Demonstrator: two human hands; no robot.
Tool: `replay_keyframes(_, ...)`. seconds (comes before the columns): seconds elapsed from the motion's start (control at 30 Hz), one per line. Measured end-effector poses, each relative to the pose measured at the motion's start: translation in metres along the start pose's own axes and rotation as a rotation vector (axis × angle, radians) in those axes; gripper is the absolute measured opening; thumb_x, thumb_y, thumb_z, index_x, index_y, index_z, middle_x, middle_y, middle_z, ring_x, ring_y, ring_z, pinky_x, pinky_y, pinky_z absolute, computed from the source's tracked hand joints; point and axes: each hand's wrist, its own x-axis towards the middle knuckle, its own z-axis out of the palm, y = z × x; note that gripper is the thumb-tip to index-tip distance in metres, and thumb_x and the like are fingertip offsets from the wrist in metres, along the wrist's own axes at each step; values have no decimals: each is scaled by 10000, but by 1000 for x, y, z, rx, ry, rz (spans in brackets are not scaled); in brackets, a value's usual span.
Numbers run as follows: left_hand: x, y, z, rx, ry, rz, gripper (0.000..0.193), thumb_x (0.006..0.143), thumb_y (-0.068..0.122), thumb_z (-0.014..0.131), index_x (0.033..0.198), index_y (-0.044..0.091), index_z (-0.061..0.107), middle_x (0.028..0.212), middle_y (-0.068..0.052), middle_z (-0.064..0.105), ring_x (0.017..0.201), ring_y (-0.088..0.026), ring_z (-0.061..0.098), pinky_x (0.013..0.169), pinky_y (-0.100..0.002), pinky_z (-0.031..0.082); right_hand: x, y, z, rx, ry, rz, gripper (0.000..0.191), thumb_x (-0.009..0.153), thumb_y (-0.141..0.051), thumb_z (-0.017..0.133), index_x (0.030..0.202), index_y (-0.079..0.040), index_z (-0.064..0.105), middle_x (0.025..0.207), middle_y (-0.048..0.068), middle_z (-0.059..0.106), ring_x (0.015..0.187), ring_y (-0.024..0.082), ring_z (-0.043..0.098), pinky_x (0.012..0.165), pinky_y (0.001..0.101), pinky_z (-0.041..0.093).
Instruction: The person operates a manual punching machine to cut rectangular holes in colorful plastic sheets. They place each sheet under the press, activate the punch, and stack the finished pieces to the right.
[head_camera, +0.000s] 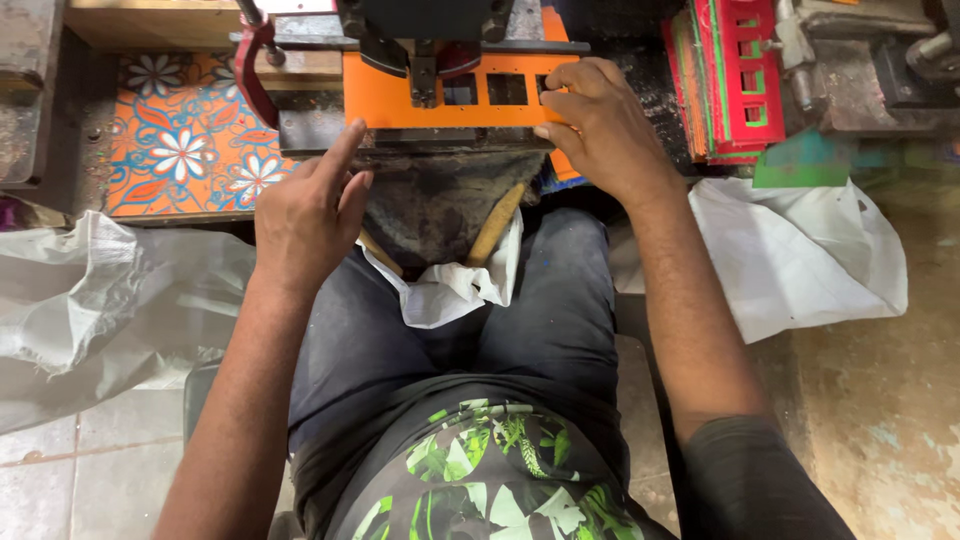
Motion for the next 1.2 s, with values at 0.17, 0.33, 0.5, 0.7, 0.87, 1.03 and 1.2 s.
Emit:
replay_keyframes(0.17,-24,-6,-5,-180,-47,-172,257,1003,206,746,1196,85,629,818,-80,706,662,-267,686,612,-398,529,7,0,-10,32,-64,22,251,905,-182,842,1088,-32,759,1173,71,703,1197,312,567,1009,431,501)
replay_keyframes(0.33,-37,-25,7,-32,-419,-233,221,909,269,761,957,65,691,755,-140,710,744,-375,696,668,-494,538,10,0,-11,19,-72,37,315,883,-226,852,1143,-65,776,1148,87,734,1174,304,598,982,435,508)
replay_keyframes(0.5,-46,-48,18,45,-648,-347,235,809,289,770,841,58,748,834,-189,725,838,-404,698,731,-527,547,10,2,-9,4,-83,37,325,879,-239,857,1152,-78,781,1110,90,736,1161,300,611,963,438,516)
replay_keyframes(0.7,-52,-65,27,105,-789,-411,269,794,304,767,828,38,779,867,-216,733,880,-404,704,783,-514,553,14,5,-6,58,-39,-6,381,863,-246,874,1193,-87,768,1079,79,733,1145,297,611,953,433,520)
replay_keyframes(0.87,-51,-68,31,86,-782,-386,257,792,289,757,810,34,777,850,-217,729,867,-405,705,774,-513,550,9,5,-3,141,-37,64,311,847,-199,862,1151,-169,805,1031,26,735,1133,251,617,976,388,528)
replay_keyframes(1.03,-53,-72,35,59,-773,-404,264,781,290,767,812,27,771,845,-223,727,858,-406,705,764,-515,548,11,6,0,168,-50,73,253,874,-225,864,1120,-200,811,1045,-8,745,1171,212,613,1003,369,531)
replay_keyframes(1.2,-55,-79,39,24,-797,-403,247,790,281,764,856,45,792,840,-220,733,833,-398,711,761,-506,552,6,11,-5,197,-85,51,249,876,-213,858,1118,-183,808,1044,7,745,1150,221,623,985,381,532)
